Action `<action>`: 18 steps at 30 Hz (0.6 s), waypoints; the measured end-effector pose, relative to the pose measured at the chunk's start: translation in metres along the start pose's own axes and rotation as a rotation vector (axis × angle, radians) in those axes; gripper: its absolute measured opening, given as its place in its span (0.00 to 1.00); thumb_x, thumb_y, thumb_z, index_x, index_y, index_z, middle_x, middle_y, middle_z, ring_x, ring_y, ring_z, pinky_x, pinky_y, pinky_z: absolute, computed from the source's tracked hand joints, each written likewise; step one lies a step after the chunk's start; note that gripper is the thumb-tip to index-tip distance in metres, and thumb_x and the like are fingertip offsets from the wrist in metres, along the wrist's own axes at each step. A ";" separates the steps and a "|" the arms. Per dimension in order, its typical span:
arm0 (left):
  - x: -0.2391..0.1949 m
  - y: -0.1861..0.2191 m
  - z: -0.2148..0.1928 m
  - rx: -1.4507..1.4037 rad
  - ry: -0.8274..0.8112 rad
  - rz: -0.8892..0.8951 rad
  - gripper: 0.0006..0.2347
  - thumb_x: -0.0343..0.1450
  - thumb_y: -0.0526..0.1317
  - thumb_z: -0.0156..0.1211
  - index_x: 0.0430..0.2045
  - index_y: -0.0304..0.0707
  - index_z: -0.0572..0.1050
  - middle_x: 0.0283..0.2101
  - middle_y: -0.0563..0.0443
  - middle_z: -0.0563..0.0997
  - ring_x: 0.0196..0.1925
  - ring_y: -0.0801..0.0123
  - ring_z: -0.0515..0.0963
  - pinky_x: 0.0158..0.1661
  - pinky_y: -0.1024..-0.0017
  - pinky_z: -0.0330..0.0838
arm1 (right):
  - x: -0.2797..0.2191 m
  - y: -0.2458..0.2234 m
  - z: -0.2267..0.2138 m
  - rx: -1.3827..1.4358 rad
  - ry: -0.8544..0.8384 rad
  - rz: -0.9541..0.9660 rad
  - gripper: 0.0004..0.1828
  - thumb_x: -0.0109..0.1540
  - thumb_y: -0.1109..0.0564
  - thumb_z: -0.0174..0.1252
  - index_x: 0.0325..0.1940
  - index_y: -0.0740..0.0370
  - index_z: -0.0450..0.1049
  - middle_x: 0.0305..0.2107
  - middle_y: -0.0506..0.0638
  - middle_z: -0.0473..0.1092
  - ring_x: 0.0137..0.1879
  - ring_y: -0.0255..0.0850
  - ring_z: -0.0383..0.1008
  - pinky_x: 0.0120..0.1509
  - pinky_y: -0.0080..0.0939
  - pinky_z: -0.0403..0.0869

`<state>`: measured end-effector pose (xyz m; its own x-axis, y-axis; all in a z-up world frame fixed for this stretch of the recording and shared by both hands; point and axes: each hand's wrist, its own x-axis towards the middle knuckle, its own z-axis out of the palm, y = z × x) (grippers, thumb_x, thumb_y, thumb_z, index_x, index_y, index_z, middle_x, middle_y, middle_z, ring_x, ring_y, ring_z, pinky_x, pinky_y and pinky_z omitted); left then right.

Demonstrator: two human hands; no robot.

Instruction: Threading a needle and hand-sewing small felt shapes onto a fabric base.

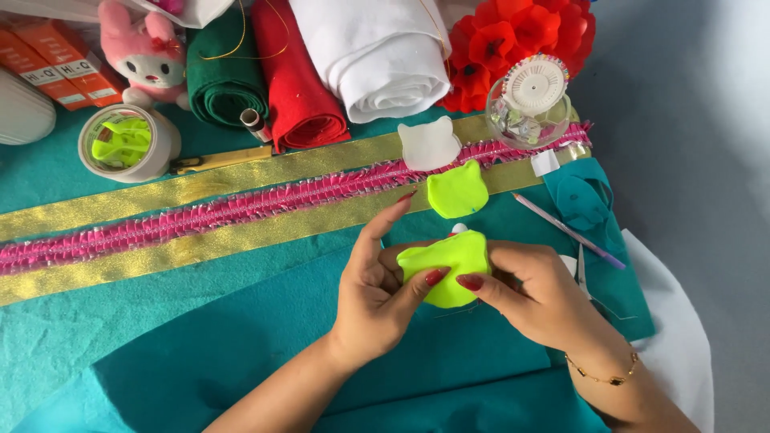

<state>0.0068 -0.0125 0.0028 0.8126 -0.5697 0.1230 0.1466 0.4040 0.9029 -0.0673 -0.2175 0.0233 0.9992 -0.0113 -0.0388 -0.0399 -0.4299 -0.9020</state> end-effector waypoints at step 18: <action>-0.009 0.062 -0.002 0.075 0.362 0.247 0.11 0.73 0.31 0.62 0.48 0.25 0.79 0.51 0.37 0.83 0.55 0.60 0.81 0.56 0.69 0.76 | -0.106 0.043 -0.033 -0.792 0.117 0.697 0.20 0.54 0.40 0.69 0.43 0.47 0.73 0.41 0.41 0.77 0.45 0.42 0.80 0.44 0.48 0.79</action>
<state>0.0091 0.0189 0.0565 0.9652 -0.1699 0.1988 -0.1074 0.4355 0.8938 -0.1744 -0.2647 0.0032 0.7530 -0.5511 -0.3595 -0.6310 -0.7598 -0.1569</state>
